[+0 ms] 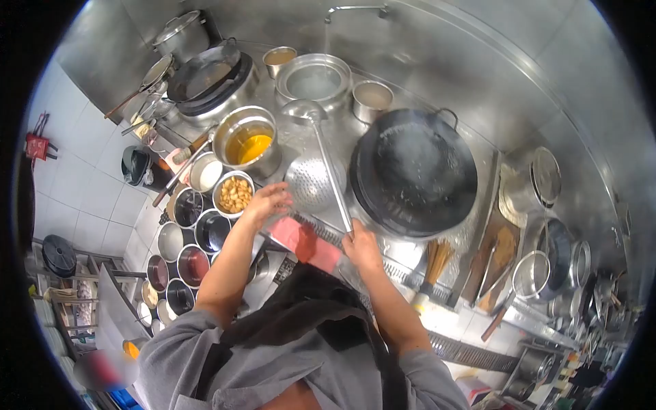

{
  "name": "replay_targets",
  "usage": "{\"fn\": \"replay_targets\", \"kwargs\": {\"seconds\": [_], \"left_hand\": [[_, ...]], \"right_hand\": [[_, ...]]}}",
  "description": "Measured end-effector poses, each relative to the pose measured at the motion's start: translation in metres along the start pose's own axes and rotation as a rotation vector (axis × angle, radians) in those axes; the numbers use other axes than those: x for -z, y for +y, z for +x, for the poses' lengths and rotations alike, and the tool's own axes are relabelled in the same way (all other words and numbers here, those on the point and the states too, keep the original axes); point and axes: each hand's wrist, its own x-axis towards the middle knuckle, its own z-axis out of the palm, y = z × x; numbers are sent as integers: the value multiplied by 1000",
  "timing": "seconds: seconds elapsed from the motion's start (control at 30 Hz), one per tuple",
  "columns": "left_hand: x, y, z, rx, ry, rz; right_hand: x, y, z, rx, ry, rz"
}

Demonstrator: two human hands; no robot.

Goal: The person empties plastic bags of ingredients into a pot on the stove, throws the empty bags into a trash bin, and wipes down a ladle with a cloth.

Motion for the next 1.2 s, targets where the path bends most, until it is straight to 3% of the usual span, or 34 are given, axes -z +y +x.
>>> {"fn": "replay_targets", "kwargs": {"seconds": [0.03,0.1,0.23,0.33,0.43,0.5,0.53,0.63,0.77,0.83,0.9,0.97,1.13,1.2], "left_hand": [[10,8,4,-13,7,-8],[29,23,13,-88,15,15],[47,54,41,-144,-46,84],[71,64,77,-158,-107,63],[98,89,113,-182,-75,41],[112,108,144,-173,-57,49],[117,118,164,-224,-31,119],[124,140,224,-336,5,246],[121,149,302,-319,53,324],[113,142,336,-278,180,234],[101,140,358,-257,236,249],[88,150,362,28,195,5],[71,103,414,137,330,-143],[65,100,414,217,374,-348]], "right_hand": [[-1,-10,24,4,38,12],[-12,-16,88,209,189,-102],[-32,-46,243,111,92,-407],[-57,-62,336,-9,-14,-447],[-87,-70,408,-187,-85,-362],[-96,-80,436,-519,-208,261],[-106,-80,445,-562,-191,436],[-128,-74,458,-592,-156,657],[-130,-66,447,-653,-104,934],[-121,-65,431,-665,-117,1141],[-109,-72,407,-653,-152,1147],[-98,-92,382,-575,-124,1175],[-64,-109,335,-485,-135,1098],[-49,-109,314,-478,-158,1045]]}}
